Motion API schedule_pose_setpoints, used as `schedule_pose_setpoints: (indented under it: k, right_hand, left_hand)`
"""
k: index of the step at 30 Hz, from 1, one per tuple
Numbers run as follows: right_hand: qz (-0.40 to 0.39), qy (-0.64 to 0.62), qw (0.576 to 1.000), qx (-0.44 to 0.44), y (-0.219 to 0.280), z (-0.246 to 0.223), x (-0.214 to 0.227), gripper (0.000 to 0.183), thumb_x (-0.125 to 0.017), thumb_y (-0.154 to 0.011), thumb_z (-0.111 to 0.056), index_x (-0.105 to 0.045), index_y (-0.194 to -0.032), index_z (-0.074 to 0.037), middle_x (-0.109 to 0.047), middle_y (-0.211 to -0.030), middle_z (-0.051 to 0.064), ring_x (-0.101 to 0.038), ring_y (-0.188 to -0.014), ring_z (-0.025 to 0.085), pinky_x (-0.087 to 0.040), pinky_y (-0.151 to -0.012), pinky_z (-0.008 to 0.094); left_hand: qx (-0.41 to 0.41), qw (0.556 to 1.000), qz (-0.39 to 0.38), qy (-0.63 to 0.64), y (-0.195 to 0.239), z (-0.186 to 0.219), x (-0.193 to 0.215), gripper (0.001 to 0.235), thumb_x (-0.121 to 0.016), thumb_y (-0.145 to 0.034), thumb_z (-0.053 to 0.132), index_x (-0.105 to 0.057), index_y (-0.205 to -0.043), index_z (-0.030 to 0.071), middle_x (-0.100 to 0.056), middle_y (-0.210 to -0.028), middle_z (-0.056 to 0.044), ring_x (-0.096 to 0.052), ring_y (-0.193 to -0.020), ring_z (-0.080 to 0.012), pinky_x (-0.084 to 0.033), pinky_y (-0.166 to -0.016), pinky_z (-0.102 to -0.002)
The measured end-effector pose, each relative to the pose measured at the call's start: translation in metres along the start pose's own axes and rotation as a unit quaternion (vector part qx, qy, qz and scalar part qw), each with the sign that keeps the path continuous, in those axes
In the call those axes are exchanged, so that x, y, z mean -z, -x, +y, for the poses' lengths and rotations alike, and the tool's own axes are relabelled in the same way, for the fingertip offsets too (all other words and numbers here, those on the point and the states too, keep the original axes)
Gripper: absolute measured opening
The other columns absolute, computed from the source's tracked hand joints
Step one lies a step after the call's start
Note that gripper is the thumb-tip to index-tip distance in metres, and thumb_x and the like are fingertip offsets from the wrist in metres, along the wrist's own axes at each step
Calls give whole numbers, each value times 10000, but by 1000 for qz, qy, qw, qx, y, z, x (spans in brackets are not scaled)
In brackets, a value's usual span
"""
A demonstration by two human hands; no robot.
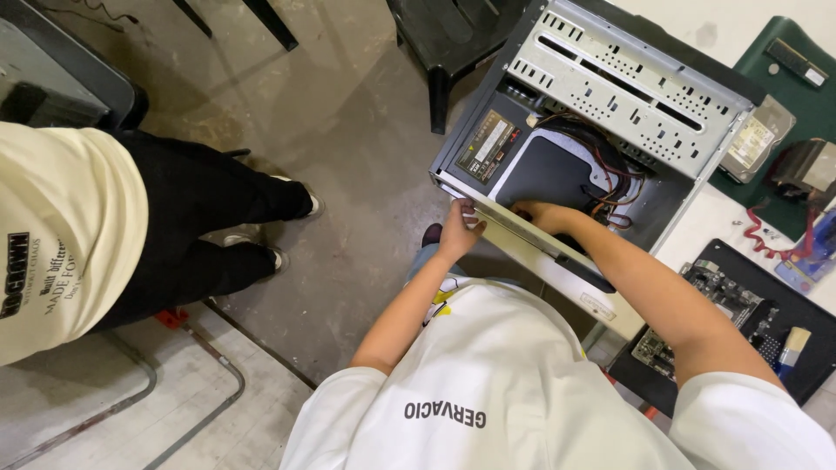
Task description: The person installs a power supply unit into a computer case, routes its cables, and then uses a screwdriver to secure the unit in place. The person also handles a hard drive and a motherboard on the workbench.
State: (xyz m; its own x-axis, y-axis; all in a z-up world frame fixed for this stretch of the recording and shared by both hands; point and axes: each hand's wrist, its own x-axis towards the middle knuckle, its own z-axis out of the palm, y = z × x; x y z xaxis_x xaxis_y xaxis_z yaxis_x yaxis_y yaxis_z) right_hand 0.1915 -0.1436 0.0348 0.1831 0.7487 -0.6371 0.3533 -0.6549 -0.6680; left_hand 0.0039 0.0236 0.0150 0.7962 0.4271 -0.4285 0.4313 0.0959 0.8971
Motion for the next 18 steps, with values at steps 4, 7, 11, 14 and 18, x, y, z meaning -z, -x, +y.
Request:
schedule_pose_setpoints:
  k: [4,7,11,14,18]
  right_hand:
    - [-23,20,999,10,14,-12,5,581,-759,-865,-349,-661,-1323,-5,-665,-1287,296,-606,-1244,477,-463,-1072,545]
    - [-33,12,999,4,18,-21,11,582,-745,-874,-363,-659,-1329,-11,-662,-1313,291,-594,-1267,474,-452,-1088,553]
    - [-39,8,999,-4,19,-22,11,589,-736,-884,-428,-667,-1323,-41,-670,-1330,255,-597,-1283,445,-445,-1103,545]
    - [-21,41,999,-11,15,-11,10,547,-673,-913,-365,-650,-1371,-67,-654,-1366,241,-586,-1297,452,-451,-1107,538]
    - [23,97,995,-20,5,-3,7,455,-618,-971,-347,-666,-1340,-86,-684,-1311,223,-633,-1245,415,-487,-1073,513]
  left_hand:
    - [1,1000,-6,-6,4,2,-1,550,-727,-916,106,-413,-1365,59,-553,-1214,-183,-674,-1117,-337,-556,-927,-462]
    - [12,1000,6,-2,7,11,3,561,-682,-953,138,-387,-1422,50,-554,-1224,-180,-675,-1110,-323,-565,-922,-453]
    - [16,999,37,-6,3,1,6,579,-642,-980,168,-353,-1467,52,-578,-1216,-182,-679,-1060,-295,-568,-895,-420]
    - [9,998,54,-9,-1,-8,7,505,-628,-985,149,-415,-1434,59,-604,-1164,-148,-675,-990,-250,-577,-834,-387]
    - [12,998,59,-23,-6,-24,6,477,-624,-988,134,-432,-1419,68,-620,-1151,-125,-667,-984,-227,-573,-836,-375]
